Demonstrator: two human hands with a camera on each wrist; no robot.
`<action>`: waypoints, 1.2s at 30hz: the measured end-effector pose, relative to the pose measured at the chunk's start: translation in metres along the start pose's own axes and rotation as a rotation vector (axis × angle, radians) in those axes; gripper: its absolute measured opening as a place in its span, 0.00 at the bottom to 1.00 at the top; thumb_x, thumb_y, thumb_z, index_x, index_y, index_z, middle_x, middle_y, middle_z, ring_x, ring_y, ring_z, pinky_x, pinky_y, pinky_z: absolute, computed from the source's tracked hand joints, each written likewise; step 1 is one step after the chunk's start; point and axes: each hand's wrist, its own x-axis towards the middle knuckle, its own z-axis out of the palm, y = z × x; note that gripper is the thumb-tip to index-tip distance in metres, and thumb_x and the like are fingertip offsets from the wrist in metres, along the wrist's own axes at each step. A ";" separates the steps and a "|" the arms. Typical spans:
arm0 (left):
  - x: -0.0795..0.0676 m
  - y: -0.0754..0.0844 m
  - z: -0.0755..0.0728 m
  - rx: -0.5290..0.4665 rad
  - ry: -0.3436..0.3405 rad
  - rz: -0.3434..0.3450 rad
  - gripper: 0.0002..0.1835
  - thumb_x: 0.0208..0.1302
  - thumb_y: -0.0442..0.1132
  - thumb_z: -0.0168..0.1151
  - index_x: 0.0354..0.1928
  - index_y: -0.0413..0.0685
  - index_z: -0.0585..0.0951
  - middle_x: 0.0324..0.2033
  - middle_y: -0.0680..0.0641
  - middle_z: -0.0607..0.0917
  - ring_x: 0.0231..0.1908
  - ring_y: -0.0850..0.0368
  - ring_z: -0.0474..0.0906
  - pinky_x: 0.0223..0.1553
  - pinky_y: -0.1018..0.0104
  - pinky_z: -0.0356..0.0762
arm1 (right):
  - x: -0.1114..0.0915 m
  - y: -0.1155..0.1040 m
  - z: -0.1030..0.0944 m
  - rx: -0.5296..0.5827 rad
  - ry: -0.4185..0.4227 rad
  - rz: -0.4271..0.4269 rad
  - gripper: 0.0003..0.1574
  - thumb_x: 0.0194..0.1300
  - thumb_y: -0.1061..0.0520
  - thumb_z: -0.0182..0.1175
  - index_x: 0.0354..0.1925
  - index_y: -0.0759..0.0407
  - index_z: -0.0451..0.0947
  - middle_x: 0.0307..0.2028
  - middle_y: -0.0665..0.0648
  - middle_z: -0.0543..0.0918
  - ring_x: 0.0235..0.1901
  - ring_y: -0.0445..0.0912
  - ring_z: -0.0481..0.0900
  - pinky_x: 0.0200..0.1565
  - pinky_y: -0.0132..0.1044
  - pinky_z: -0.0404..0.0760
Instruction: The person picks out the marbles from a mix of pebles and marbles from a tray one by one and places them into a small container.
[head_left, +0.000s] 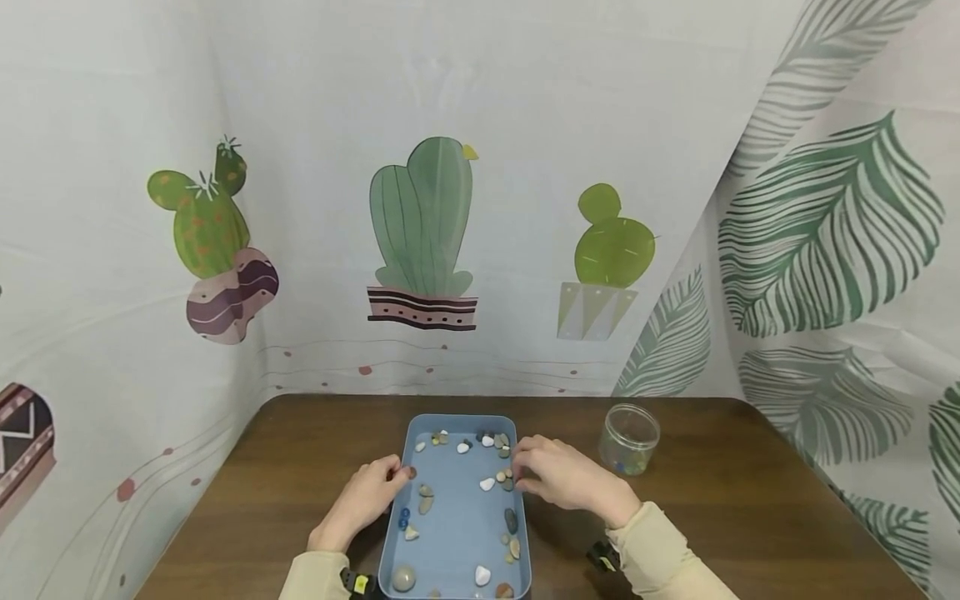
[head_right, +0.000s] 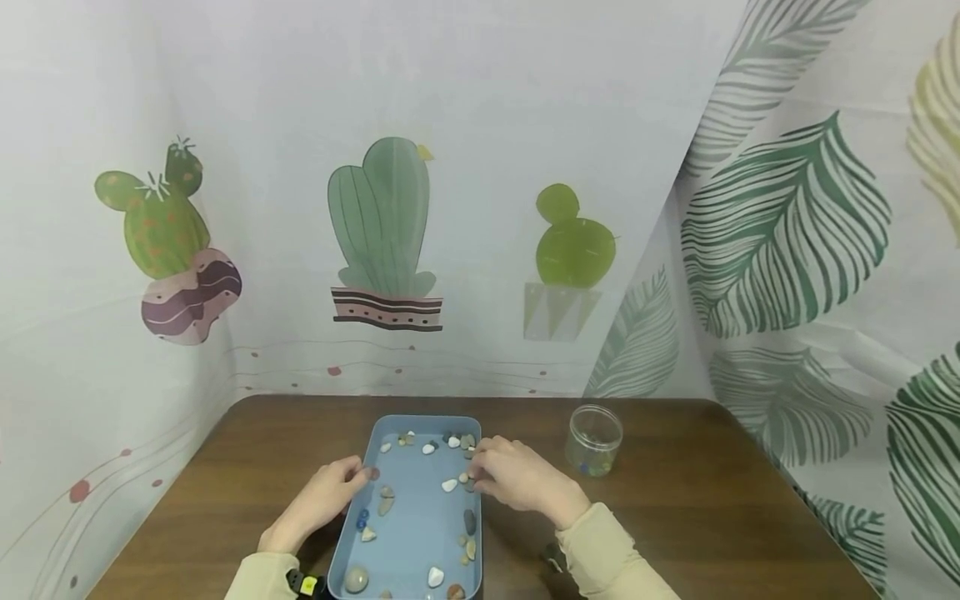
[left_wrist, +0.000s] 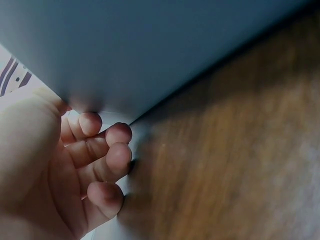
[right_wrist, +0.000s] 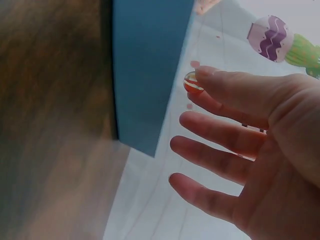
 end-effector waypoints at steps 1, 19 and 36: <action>0.000 0.000 0.000 -0.001 -0.001 0.000 0.18 0.72 0.47 0.56 0.24 0.49 0.68 0.15 0.54 0.69 0.17 0.59 0.71 0.20 0.66 0.67 | -0.002 0.001 -0.002 -0.007 0.008 0.004 0.04 0.62 0.56 0.68 0.33 0.49 0.81 0.47 0.51 0.80 0.47 0.46 0.77 0.43 0.43 0.77; 0.001 -0.003 0.002 0.008 0.014 0.009 0.17 0.72 0.45 0.56 0.24 0.49 0.68 0.15 0.54 0.69 0.17 0.59 0.71 0.20 0.67 0.66 | -0.047 0.051 -0.037 -0.061 0.234 0.120 0.08 0.59 0.58 0.70 0.32 0.50 0.78 0.40 0.49 0.79 0.43 0.47 0.78 0.43 0.44 0.77; 0.003 -0.002 0.000 0.009 0.009 0.014 0.18 0.72 0.47 0.56 0.23 0.49 0.68 0.14 0.54 0.68 0.17 0.59 0.71 0.20 0.67 0.67 | -0.084 0.110 -0.052 -0.027 0.284 0.351 0.07 0.60 0.60 0.69 0.35 0.53 0.78 0.38 0.52 0.80 0.43 0.55 0.79 0.43 0.52 0.76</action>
